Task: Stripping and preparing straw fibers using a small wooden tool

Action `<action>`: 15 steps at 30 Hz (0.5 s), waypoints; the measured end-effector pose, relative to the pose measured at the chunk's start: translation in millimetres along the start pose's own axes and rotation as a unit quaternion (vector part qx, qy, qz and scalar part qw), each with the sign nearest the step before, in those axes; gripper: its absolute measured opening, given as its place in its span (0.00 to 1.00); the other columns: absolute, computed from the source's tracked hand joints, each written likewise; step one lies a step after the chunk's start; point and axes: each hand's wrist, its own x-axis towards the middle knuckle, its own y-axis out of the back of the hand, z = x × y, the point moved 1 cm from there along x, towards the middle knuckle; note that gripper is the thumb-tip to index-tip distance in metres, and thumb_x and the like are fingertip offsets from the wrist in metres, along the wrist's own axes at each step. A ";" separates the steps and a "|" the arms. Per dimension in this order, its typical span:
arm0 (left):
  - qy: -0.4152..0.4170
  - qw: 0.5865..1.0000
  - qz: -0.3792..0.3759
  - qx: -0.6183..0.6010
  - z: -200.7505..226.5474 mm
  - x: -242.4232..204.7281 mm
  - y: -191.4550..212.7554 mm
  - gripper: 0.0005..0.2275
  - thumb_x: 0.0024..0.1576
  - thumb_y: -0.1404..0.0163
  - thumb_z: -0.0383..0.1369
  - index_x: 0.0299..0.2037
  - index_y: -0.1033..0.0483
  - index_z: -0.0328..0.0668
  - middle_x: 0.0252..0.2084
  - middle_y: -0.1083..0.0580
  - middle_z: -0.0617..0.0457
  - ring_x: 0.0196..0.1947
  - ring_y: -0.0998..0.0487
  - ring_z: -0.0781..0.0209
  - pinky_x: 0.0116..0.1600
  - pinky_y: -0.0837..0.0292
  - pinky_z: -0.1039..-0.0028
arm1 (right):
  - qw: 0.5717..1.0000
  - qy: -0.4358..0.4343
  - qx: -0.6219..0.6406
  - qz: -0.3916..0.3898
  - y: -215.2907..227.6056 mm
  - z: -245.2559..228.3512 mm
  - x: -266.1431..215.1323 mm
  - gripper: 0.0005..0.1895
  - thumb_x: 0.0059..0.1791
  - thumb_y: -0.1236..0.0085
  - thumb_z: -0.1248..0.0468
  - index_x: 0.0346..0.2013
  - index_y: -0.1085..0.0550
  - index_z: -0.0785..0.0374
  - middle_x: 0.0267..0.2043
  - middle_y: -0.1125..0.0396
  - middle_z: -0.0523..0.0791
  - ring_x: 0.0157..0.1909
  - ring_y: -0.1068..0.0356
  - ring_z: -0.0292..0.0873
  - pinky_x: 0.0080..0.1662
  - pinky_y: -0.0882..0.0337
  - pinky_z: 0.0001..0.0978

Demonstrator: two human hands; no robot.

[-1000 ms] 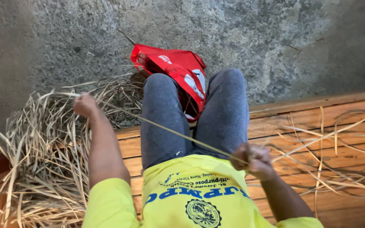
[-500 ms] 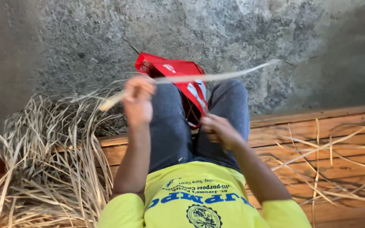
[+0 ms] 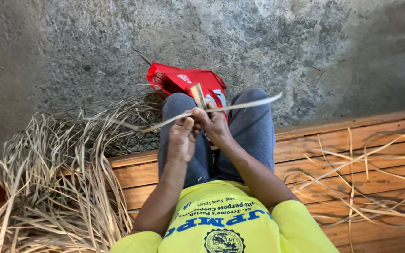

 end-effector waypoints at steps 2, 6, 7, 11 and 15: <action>-0.030 0.997 0.045 -0.052 -15.6 0.9 -2.6 0.04 0.62 0.45 0.32 0.42 0.21 0.42 0.33 0.20 0.52 0.28 0.19 0.68 0.33 0.27 0.86 | 0.998 -0.038 -0.048 0.010 -3.3 -6.0 -3.4 0.11 0.50 0.33 0.55 0.35 0.25 0.57 0.19 0.30 0.45 0.24 0.31 0.37 0.31 0.26 0.30; -0.032 0.987 0.103 -0.120 -33.4 21.6 23.1 0.07 0.64 0.48 0.30 0.42 0.21 0.31 0.33 0.20 0.43 0.30 0.18 0.58 0.39 0.22 0.76 | 0.993 0.085 -0.080 0.005 -2.4 -18.4 -7.1 0.11 0.49 0.31 0.59 0.32 0.24 0.61 0.20 0.29 0.50 0.25 0.28 0.44 0.33 0.25 0.36; -0.022 0.988 0.116 -0.096 -42.1 31.7 38.3 0.07 0.64 0.48 0.31 0.42 0.20 0.33 0.33 0.20 0.41 0.30 0.17 0.56 0.39 0.20 0.74 | 0.985 0.132 -0.113 -0.022 -2.1 -21.9 -8.0 0.12 0.49 0.31 0.58 0.32 0.26 0.62 0.20 0.30 0.53 0.25 0.28 0.51 0.32 0.26 0.40; -0.221 0.753 0.082 0.614 -90.7 63.0 99.5 0.13 0.66 0.52 0.30 0.55 0.23 0.27 0.51 0.25 0.31 0.60 0.28 0.39 0.68 0.37 0.59 | 0.977 0.169 -0.081 -0.101 -2.3 11.0 -4.2 0.10 0.52 0.36 0.57 0.32 0.25 0.57 0.21 0.31 0.45 0.25 0.31 0.39 0.33 0.27 0.32; -0.074 0.949 0.161 0.261 -4.2 74.0 38.1 0.11 0.61 0.49 0.37 0.34 0.19 0.38 0.29 0.23 0.54 0.31 0.24 0.68 0.45 0.26 0.81 | 0.975 0.151 -0.035 -0.159 -0.1 -4.4 -12.8 0.11 0.52 0.36 0.57 0.33 0.24 0.61 0.22 0.31 0.47 0.27 0.33 0.40 0.35 0.26 0.38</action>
